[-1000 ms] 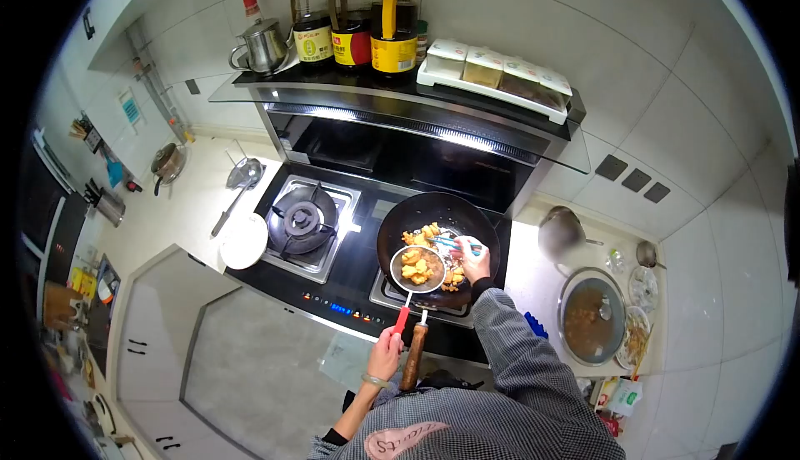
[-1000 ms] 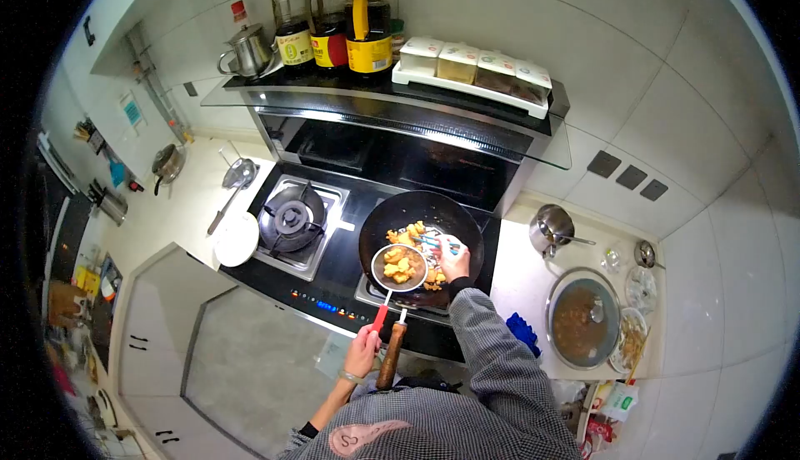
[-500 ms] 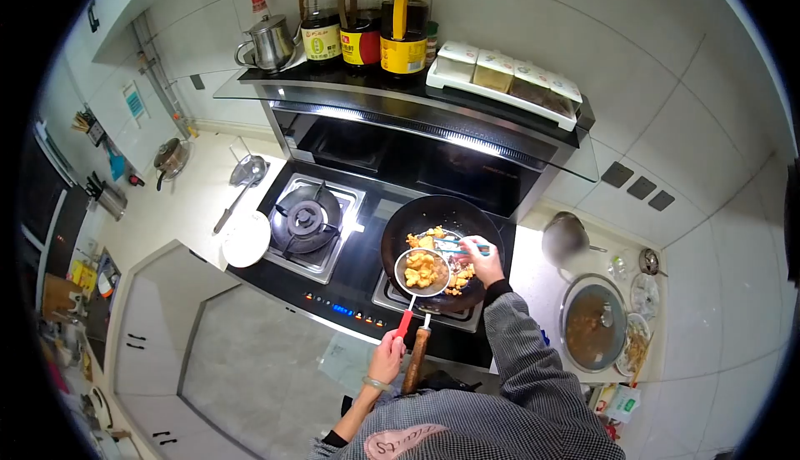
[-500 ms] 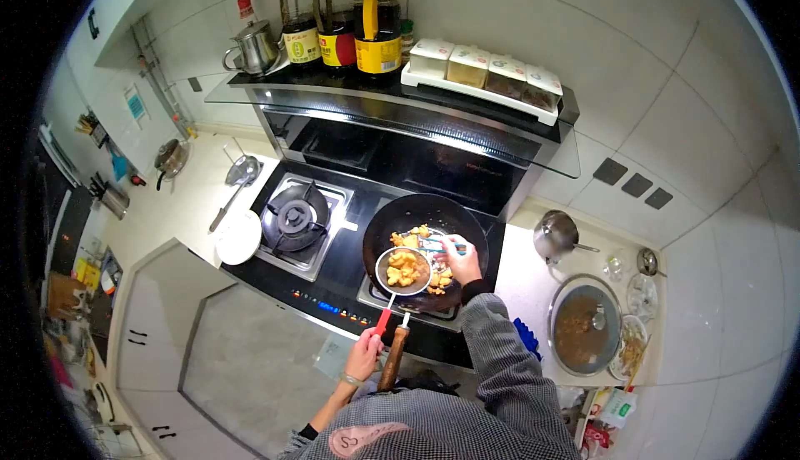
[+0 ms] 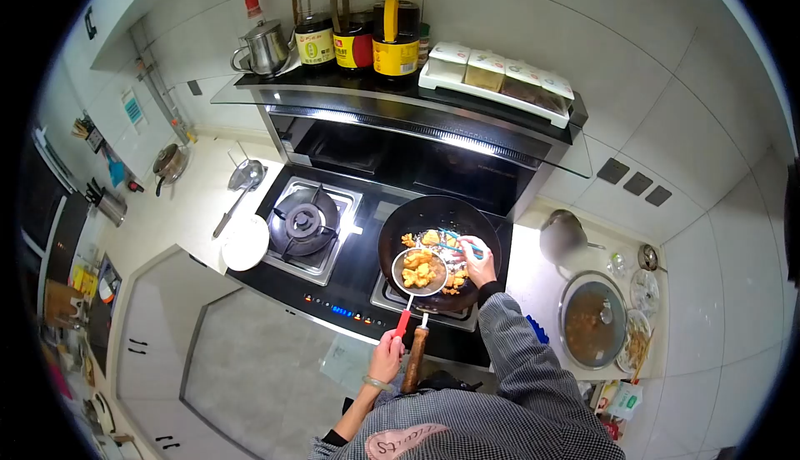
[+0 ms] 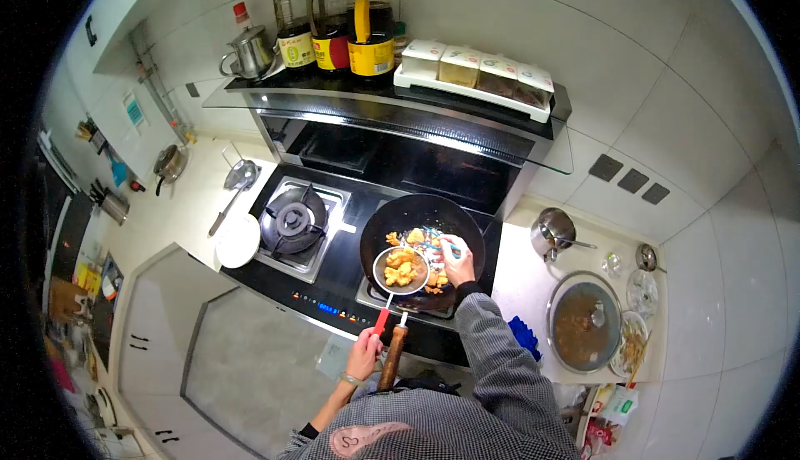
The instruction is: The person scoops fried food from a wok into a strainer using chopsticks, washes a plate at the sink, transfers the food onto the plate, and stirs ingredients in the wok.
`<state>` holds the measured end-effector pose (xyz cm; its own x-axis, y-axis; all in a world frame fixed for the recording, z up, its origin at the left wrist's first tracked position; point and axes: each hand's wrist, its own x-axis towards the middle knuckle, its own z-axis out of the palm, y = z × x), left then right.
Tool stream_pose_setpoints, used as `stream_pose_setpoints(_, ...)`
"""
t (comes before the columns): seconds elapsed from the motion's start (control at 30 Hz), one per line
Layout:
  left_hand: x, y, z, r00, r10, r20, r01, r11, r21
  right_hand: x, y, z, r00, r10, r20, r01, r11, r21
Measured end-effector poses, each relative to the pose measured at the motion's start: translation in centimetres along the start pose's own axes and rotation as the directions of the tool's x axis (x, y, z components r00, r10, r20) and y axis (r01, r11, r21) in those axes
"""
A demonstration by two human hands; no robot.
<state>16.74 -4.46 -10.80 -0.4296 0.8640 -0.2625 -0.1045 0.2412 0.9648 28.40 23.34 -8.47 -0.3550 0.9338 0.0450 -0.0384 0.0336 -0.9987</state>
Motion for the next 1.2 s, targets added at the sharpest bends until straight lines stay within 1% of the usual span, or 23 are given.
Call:
stream_pose_setpoints(0.03,0.0,-0.2,0.0,1.000,0.000,0.007,0.000,1.000,0.003,0.5,0.9,0.2,0.998,0.055,0.025,-0.056,0.998,0.028)
stream_pose_setpoints(0.1,0.1,-0.5,-0.2,1.000,0.001,0.024,0.000,0.999,-0.033,1.2,2.0,0.4,0.990,0.139,-0.016,-0.137,0.984,0.111)
stream_pose_setpoints(0.13,0.1,-0.5,-0.2,1.000,0.004,0.024,-0.003,1.000,-0.031,1.5,2.0,0.3,0.994,0.096,-0.058,-0.090,0.991,0.101)
stream_pose_setpoints(0.17,0.2,-0.5,-0.2,1.000,0.003,0.023,-0.003,1.000,-0.030,1.6,2.1,0.2,0.994,0.093,-0.057,-0.087,0.991,0.102)
stream_pose_setpoints(0.23,0.0,-0.6,-0.2,1.000,0.001,0.021,0.000,1.000,-0.030,1.3,2.2,-0.3,0.991,0.064,-0.117,-0.035,0.972,0.233)
stream_pose_setpoints(0.3,0.1,-0.6,-0.1,1.000,0.005,0.014,-0.005,1.000,-0.017,0.9,2.0,-0.8,0.977,0.120,-0.177,-0.077,0.970,0.231)
stream_pose_setpoints(0.37,0.2,-0.8,-0.1,1.000,0.008,0.014,-0.007,1.000,-0.030,0.3,1.6,-1.7,0.977,0.105,-0.187,-0.051,0.960,0.274)
stream_pose_setpoints(0.43,0.3,-0.8,-0.1,1.000,0.007,0.017,-0.006,0.999,-0.039,-0.8,-0.2,-2.2,0.976,0.059,-0.211,-0.012,0.977,0.215)
stream_pose_setpoints(0.5,0.3,-0.6,-0.1,0.999,0.025,0.024,-0.024,0.999,-0.029,-2.3,-2.4,-2.4,0.975,0.052,-0.215,0.003,0.969,0.248)
stream_pose_setpoints(0.53,0.4,-0.6,-0.1,0.999,0.028,0.027,-0.028,0.999,-0.029,-2.8,-2.9,-2.9,0.980,0.047,-0.193,0.004,0.967,0.256)
stream_pose_setpoints(0.57,0.4,-0.5,-0.1,0.999,0.021,0.030,-0.021,1.000,-0.017,-3.7,-4.3,-3.0,0.985,0.003,-0.170,0.042,0.964,0.262)
stream_pose_setpoints(0.63,0.6,-0.7,-0.2,0.999,0.014,0.032,-0.014,1.000,-0.004,-5.1,-6.2,-3.7,0.998,0.034,-0.044,-0.022,0.969,0.246)
stream_pose_setpoints(0.67,0.9,-1.1,-0.2,0.999,0.025,0.045,-0.023,0.999,-0.037,-5.7,-7.1,-3.8,0.997,0.081,0.003,-0.080,0.974,0.212)
stream_pose_setpoints(0.77,0.8,-0.7,-0.1,0.997,0.021,0.080,-0.014,0.996,-0.090,-4.9,-7.0,-4.0,0.997,0.075,-0.004,-0.073,0.983,0.169)
stream_pose_setpoints(0.8,0.8,-0.5,-0.1,0.996,0.012,0.090,-0.001,0.994,-0.111,-3.9,-5.5,-4.1,0.998,0.045,-0.046,-0.037,0.984,0.173)
stream_pose_setpoints(0.9,0.8,-0.6,-0.3,0.992,-0.016,0.123,0.030,0.992,-0.120,-1.0,0.8,-4.1,0.982,0.083,-0.171,-0.058,0.987,0.151)
stream_pose_setpoints(0.97,0.7,-0.4,-0.4,0.991,-0.026,0.134,0.040,0.994,-0.105,-0.5,2.7,-3.3,0.967,0.086,-0.240,-0.073,0.995,0.061)
stream_pose_setpoints(1.03,0.7,-0.3,-0.7,0.989,-0.041,0.140,0.054,0.994,-0.091,-0.7,2.6,-2.9,0.961,0.085,-0.265,-0.064,0.994,0.088)
stream_pose_setpoints(1.1,1.0,-0.5,-1.0,0.974,-0.032,0.226,0.063,0.989,-0.132,-1.1,2.0,-3.2,0.958,0.033,-0.284,-0.010,0.997,0.082)
stream_pose_setpoints(1.13,1.1,-0.8,-1.0,0.973,-0.036,0.227,0.068,0.989,-0.134,-1.5,1.5,-3.5,0.956,0.040,-0.289,0.002,0.989,0.146)
stream_pose_setpoints(1.17,1.3,-1.2,-1.0,0.974,-0.031,0.224,0.077,0.977,-0.198,-2.0,0.9,-4.1,0.955,0.083,-0.286,-0.027,0.980,0.196)
stream_pose_setpoints(1.2,1.5,-1.3,-1.0,0.975,-0.024,0.220,0.082,0.962,-0.261,-2.8,-0.7,-4.2,0.964,0.063,-0.259,-0.002,0.973,0.229)
